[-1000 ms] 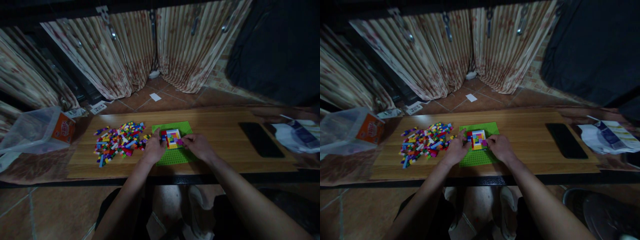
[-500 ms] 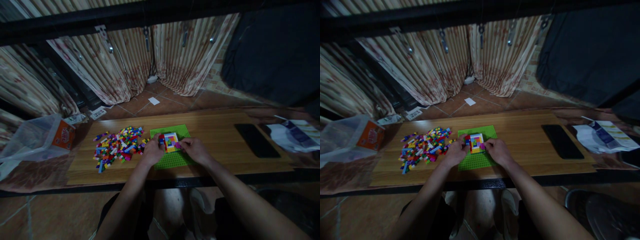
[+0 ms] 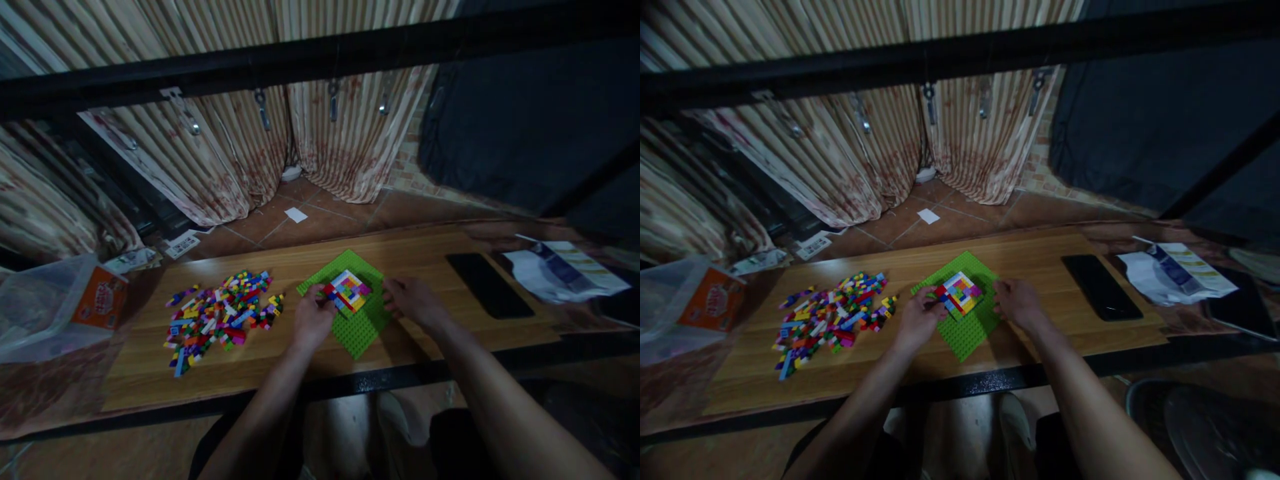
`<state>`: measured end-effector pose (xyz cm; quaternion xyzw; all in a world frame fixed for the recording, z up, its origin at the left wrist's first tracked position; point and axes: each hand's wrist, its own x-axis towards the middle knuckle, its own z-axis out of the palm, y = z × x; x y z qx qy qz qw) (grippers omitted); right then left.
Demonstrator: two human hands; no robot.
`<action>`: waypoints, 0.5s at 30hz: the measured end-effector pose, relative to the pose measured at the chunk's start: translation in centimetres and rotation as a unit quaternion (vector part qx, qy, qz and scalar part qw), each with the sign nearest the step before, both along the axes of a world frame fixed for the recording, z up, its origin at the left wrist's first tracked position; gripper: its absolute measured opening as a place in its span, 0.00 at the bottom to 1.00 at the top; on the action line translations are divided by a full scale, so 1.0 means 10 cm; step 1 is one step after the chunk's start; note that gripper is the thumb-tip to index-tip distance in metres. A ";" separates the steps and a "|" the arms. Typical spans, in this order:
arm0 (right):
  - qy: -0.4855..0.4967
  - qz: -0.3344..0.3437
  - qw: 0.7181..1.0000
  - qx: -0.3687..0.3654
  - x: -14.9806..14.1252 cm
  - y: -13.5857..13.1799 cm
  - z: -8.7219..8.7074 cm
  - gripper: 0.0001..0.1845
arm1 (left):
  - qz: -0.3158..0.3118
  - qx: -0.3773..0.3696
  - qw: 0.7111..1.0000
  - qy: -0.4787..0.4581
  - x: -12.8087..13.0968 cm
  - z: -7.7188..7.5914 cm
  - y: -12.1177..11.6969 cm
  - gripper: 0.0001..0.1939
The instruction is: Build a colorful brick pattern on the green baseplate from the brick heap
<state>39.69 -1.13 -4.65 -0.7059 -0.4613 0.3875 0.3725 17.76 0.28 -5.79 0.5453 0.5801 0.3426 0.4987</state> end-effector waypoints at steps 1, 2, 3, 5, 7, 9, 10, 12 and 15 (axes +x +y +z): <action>0.014 0.019 1.000 -0.004 -0.03 0.00 -0.04 0.17 | 0.001 0.000 1.000 -0.005 0.02 0.00 -0.03 0.19; 0.018 0.037 0.999 -0.001 -0.06 0.01 -0.07 0.18 | 0.001 0.005 1.000 -0.004 0.03 0.00 -0.06 0.18; 0.015 0.050 0.999 0.009 -0.08 0.03 -0.10 0.18 | -0.002 0.013 1.000 0.000 0.04 0.01 -0.10 0.17; 0.000 0.060 0.998 0.034 -0.10 0.07 -0.13 0.19 | -0.014 0.022 1.000 0.011 0.05 0.02 -0.18 0.14; -0.014 0.054 0.997 0.047 -0.10 0.12 -0.13 0.19 | -0.033 0.021 0.999 0.017 0.04 0.04 -0.26 0.12; -0.016 0.046 0.998 0.043 -0.10 0.14 -0.11 0.19 | -0.047 0.018 0.999 0.022 0.02 0.06 -0.33 0.10; -0.014 0.045 0.998 0.041 -0.11 0.15 -0.10 0.19 | -0.050 0.018 0.998 0.024 0.00 0.07 -0.35 0.10; -0.010 0.049 0.998 0.042 -0.13 0.15 -0.09 0.18 | -0.054 0.016 0.998 0.024 -0.04 0.09 -0.38 0.09; -0.035 0.066 0.994 0.075 -0.19 0.16 -0.13 0.19 | -0.057 0.015 0.998 0.029 -0.09 0.09 -0.41 0.09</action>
